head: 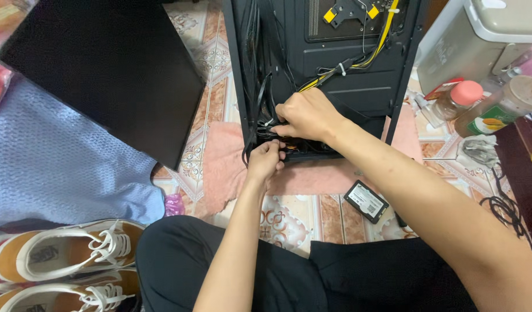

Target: The person connects internal power and data cables to a component inside a computer case and secures a drive.

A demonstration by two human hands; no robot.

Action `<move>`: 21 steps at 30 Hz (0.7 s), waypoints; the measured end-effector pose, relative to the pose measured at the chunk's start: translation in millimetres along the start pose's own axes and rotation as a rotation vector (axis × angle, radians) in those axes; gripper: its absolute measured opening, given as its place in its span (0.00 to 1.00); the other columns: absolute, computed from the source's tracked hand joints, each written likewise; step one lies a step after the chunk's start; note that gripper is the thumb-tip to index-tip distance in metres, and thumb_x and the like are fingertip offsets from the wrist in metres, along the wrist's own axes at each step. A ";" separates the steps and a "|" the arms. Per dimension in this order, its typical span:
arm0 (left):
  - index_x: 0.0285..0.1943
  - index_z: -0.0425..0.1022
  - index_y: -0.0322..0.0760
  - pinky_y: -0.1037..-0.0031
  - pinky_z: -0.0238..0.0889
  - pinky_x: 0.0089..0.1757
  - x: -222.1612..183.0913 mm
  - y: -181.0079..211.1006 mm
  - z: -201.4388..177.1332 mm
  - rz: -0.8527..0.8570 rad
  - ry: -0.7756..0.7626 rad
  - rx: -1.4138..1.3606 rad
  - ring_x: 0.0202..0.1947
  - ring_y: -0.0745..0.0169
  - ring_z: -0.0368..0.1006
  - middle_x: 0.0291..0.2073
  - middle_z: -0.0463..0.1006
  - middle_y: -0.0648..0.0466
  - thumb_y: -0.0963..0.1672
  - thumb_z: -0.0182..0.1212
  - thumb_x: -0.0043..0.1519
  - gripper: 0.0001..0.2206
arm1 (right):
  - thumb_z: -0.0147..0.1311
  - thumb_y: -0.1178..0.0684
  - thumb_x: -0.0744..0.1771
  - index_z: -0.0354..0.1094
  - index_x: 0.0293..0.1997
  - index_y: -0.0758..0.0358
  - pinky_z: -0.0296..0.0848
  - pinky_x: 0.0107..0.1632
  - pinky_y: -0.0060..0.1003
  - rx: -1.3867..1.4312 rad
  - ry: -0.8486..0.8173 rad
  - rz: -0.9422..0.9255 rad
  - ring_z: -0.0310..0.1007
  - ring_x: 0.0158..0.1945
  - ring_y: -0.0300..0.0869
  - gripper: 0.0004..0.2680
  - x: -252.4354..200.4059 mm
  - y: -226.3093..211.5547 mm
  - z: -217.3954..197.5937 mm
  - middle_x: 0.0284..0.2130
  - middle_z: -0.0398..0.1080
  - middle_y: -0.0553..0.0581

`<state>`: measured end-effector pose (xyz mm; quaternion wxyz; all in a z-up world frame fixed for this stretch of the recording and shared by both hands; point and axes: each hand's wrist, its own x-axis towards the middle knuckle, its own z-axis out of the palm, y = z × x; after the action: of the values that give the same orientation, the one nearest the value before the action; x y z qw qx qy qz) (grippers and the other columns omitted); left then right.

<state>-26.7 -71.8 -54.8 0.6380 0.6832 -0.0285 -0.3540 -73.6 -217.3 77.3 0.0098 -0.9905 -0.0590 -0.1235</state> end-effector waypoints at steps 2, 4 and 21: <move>0.48 0.77 0.29 0.83 0.57 0.16 -0.1 -2.5 -0.2 0.016 0.019 -0.014 0.12 0.74 0.64 0.22 0.73 0.51 0.44 0.48 0.69 0.14 | 0.63 0.42 0.62 0.73 0.29 0.55 0.74 0.33 0.47 -0.005 -0.001 -0.002 0.79 0.29 0.53 0.10 0.4 -1.3 -2.5 0.19 0.75 0.54; 0.48 0.77 0.29 0.83 0.57 0.15 -0.9 -3.6 -0.6 0.030 0.039 -0.029 0.11 0.72 0.64 0.21 0.72 0.51 0.44 0.48 0.68 0.13 | 0.63 0.42 0.62 0.73 0.29 0.55 0.74 0.32 0.47 -0.008 -0.003 -0.005 0.80 0.29 0.54 0.10 -1.0 -3.1 -3.8 0.19 0.75 0.55; 0.49 0.77 0.31 0.85 0.55 0.13 -3.7 8.7 14.4 -0.028 0.140 -0.089 0.09 0.75 0.64 0.26 0.82 0.44 0.44 0.49 0.67 0.13 | 0.62 0.43 0.63 0.73 0.31 0.57 0.75 0.33 0.47 0.010 -0.022 0.043 0.79 0.29 0.54 0.10 -1.1 -5.9 -0.3 0.20 0.75 0.55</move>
<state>-33.3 -83.9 -44.4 0.6630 0.6778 0.0417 -0.3152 -75.4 -211.6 77.3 0.0168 -0.9928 -0.0385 -0.1121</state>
